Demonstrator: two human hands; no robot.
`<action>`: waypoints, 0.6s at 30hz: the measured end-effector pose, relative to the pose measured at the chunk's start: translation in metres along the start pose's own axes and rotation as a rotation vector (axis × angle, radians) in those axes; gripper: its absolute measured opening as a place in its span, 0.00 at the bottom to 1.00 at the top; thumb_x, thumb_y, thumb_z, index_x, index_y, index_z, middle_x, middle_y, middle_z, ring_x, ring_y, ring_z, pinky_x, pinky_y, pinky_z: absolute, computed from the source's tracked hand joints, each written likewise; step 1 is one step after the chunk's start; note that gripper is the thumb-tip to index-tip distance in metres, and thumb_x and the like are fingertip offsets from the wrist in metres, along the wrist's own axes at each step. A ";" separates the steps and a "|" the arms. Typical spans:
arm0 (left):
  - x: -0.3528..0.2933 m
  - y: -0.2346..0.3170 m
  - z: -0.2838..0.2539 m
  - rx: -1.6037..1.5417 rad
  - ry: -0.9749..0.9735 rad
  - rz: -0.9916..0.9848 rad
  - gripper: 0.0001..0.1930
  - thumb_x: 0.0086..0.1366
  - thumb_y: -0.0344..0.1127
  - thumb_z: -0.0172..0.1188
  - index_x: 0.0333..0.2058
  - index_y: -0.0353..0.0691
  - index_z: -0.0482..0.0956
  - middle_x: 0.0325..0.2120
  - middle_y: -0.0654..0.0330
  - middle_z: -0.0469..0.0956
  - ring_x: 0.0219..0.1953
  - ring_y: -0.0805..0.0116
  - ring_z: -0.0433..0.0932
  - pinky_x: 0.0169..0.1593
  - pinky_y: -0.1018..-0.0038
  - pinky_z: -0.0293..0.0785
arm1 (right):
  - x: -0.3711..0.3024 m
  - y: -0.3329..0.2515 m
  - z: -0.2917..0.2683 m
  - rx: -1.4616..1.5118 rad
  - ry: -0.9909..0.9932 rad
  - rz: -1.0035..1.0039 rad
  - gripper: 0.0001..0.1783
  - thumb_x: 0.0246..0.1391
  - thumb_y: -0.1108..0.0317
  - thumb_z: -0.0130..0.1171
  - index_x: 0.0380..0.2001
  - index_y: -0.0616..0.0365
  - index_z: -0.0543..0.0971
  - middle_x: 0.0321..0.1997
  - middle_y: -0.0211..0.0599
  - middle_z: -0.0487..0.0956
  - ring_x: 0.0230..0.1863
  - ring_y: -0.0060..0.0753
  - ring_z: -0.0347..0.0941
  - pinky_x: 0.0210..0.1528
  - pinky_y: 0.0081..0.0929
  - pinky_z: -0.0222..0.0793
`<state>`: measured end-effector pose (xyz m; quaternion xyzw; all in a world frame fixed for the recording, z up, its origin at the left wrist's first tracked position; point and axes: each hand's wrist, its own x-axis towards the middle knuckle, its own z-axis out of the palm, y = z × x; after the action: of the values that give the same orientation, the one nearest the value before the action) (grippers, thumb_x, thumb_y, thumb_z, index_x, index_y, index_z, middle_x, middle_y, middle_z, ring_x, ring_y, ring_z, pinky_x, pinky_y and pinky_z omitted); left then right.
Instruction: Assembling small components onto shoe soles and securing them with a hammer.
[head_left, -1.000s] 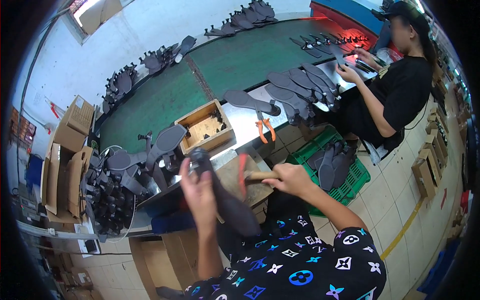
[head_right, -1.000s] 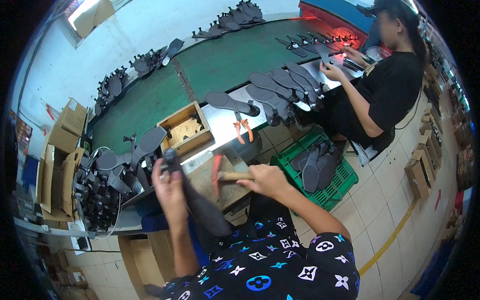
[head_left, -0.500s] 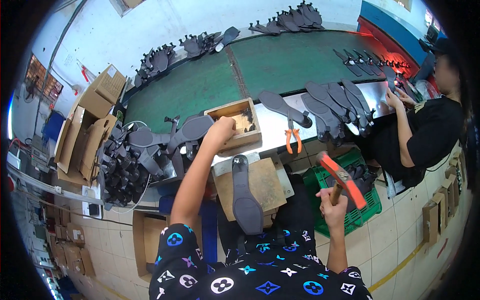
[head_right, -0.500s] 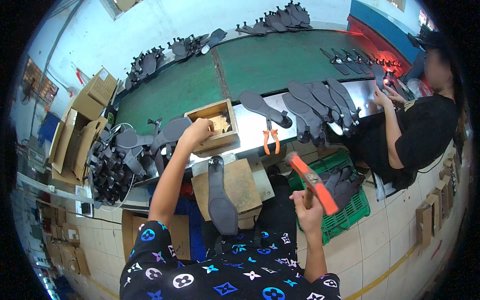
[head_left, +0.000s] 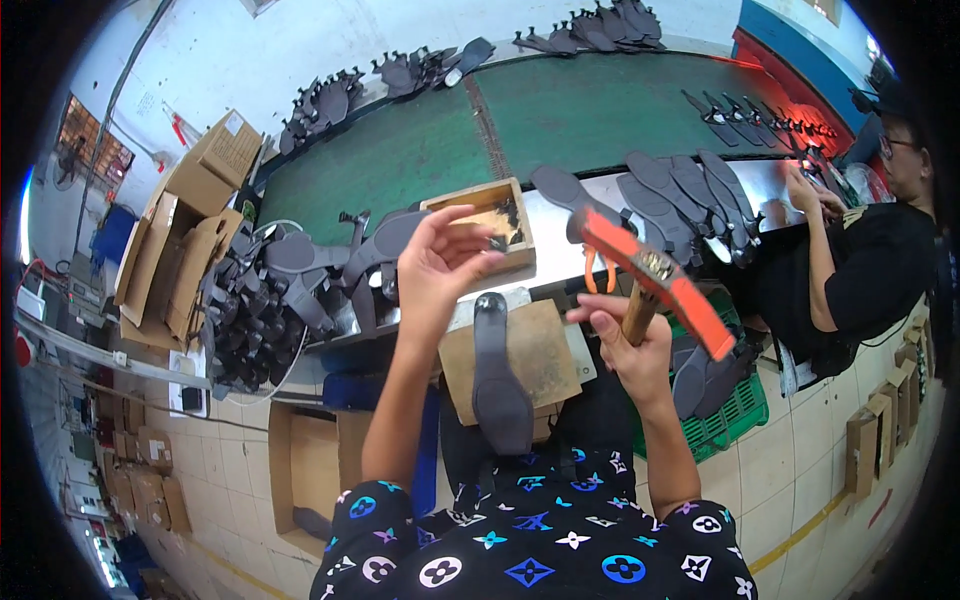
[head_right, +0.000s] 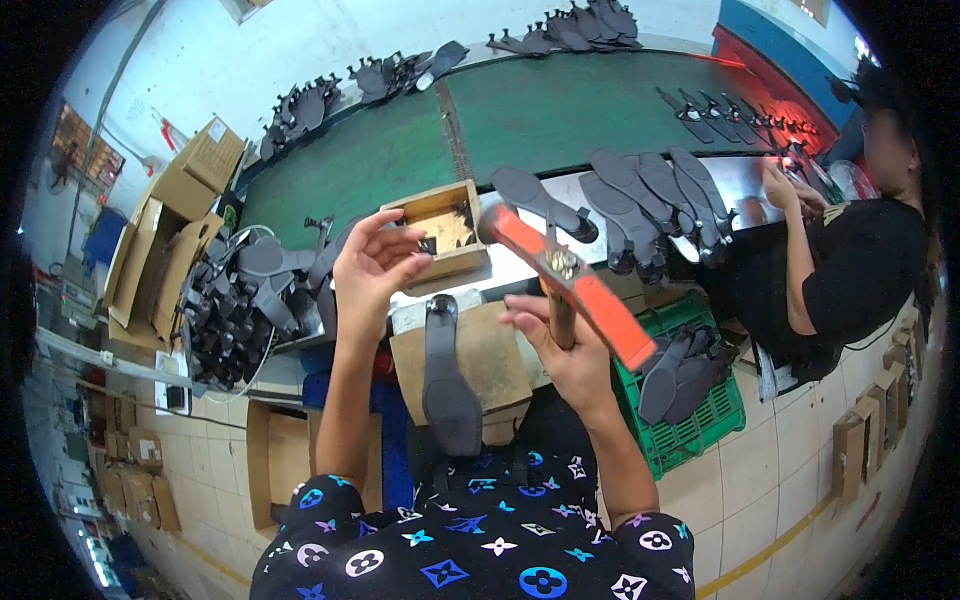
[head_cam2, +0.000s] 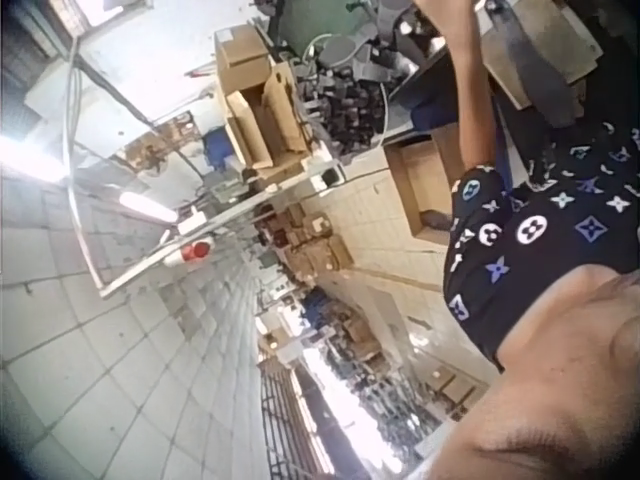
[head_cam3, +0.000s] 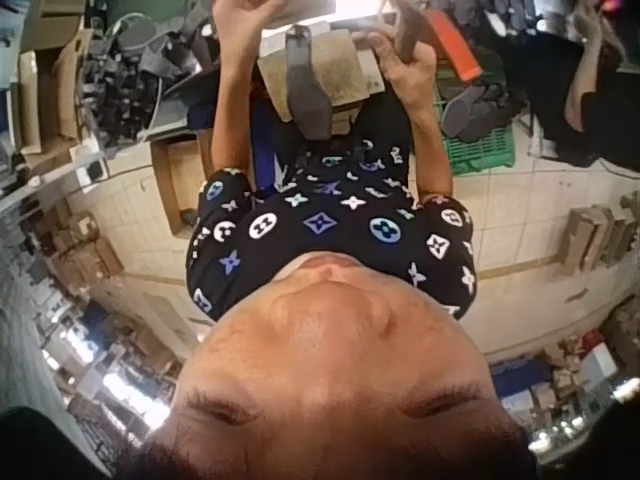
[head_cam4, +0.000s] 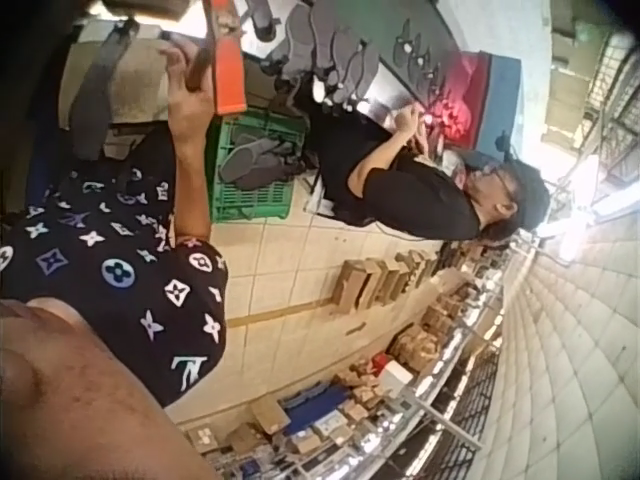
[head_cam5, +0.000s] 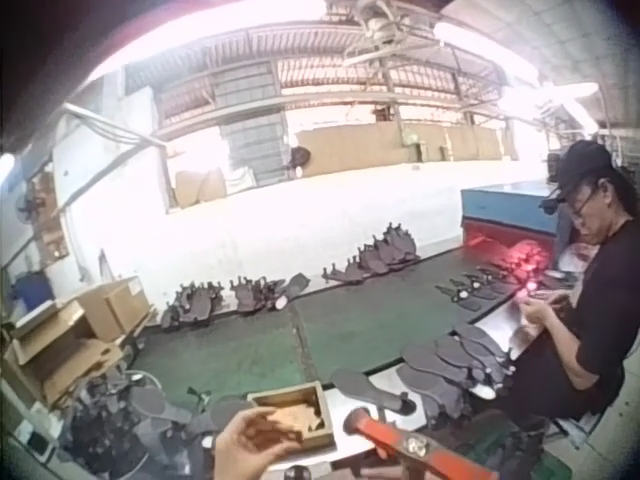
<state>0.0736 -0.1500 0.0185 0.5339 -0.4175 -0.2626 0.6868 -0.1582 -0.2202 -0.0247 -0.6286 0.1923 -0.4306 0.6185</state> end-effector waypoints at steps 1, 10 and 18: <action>-0.017 0.013 0.008 -0.064 -0.027 0.017 0.32 0.56 0.17 0.68 0.59 0.31 0.67 0.43 0.50 0.80 0.46 0.65 0.82 0.50 0.71 0.82 | 0.004 -0.008 0.007 0.000 -0.011 0.012 0.17 0.65 0.63 0.59 0.49 0.65 0.80 0.35 0.38 0.85 0.17 0.10 0.62 0.19 0.12 0.57; -0.084 0.038 0.012 0.082 -0.069 0.476 0.34 0.53 0.15 0.69 0.60 0.32 0.67 0.40 0.50 0.83 0.46 0.64 0.82 0.50 0.69 0.79 | 0.003 -0.051 0.053 0.166 -0.193 0.133 0.12 0.56 0.72 0.68 0.42 0.66 0.83 0.40 0.38 0.85 0.42 0.26 0.81 0.46 0.24 0.77; -0.061 -0.045 -0.045 0.716 -0.005 0.111 0.36 0.52 0.40 0.75 0.57 0.34 0.71 0.53 0.49 0.77 0.54 0.52 0.76 0.55 0.63 0.72 | 0.019 -0.018 0.051 -0.012 -0.190 0.197 0.09 0.51 0.76 0.70 0.36 0.67 0.83 0.45 0.44 0.83 0.45 0.29 0.80 0.49 0.27 0.77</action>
<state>0.0844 -0.0912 -0.0460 0.7166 -0.5130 -0.0632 0.4684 -0.1129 -0.2004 0.0052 -0.6485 0.1960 -0.3051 0.6694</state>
